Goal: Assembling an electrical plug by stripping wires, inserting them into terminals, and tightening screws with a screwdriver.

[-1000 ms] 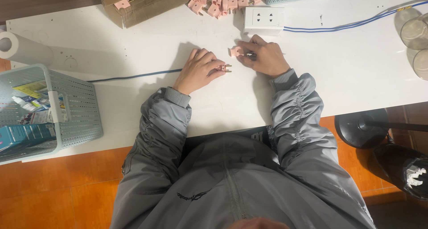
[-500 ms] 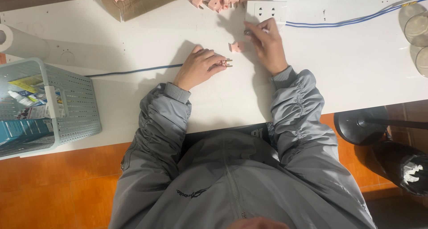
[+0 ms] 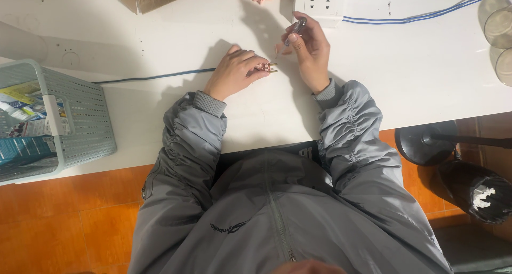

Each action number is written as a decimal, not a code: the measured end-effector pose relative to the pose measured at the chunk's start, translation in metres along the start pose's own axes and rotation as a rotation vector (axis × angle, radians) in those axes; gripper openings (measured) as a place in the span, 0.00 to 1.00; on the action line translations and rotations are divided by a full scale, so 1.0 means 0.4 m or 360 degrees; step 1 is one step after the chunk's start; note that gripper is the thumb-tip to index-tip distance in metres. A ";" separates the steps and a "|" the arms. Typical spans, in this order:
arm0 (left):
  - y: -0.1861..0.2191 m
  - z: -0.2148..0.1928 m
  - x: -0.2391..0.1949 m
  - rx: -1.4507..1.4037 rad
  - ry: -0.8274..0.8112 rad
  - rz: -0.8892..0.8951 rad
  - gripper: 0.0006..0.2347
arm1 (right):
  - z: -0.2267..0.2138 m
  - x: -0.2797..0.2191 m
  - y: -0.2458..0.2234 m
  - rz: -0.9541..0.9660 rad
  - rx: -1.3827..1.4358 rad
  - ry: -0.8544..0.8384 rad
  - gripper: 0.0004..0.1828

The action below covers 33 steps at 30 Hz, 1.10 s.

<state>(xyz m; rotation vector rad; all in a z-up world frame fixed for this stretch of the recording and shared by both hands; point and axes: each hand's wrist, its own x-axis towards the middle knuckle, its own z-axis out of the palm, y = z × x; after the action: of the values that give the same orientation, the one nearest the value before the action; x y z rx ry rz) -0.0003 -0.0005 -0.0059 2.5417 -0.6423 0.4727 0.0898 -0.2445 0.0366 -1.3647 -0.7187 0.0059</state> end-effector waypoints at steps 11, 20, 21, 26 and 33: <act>0.019 -0.012 0.011 0.0011 -0.0010 -0.0026 0.11 | 0.017 -0.015 -0.007 0.0133 0.0003 -0.0077 0.23; 0.025 -0.016 0.008 0.0007 0.0038 -0.0001 0.10 | 0.019 -0.026 0.001 0.0173 0.0012 -0.0171 0.21; 0.024 -0.017 0.009 0.0000 0.0043 0.0001 0.10 | 0.019 -0.026 0.001 0.0174 0.0034 -0.0179 0.21; 0.026 -0.019 0.011 0.0001 0.0046 0.0001 0.10 | 0.018 -0.023 -0.002 0.0171 0.0039 -0.0183 0.22; 0.023 -0.015 0.010 0.0028 0.0035 0.0003 0.10 | 0.017 -0.023 -0.002 0.0143 -0.0001 -0.0146 0.21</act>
<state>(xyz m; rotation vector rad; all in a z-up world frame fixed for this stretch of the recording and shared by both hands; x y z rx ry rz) -0.0030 -0.0061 0.0044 2.5492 -0.6351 0.5089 0.0788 -0.2423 0.0332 -1.4037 -0.7333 0.1404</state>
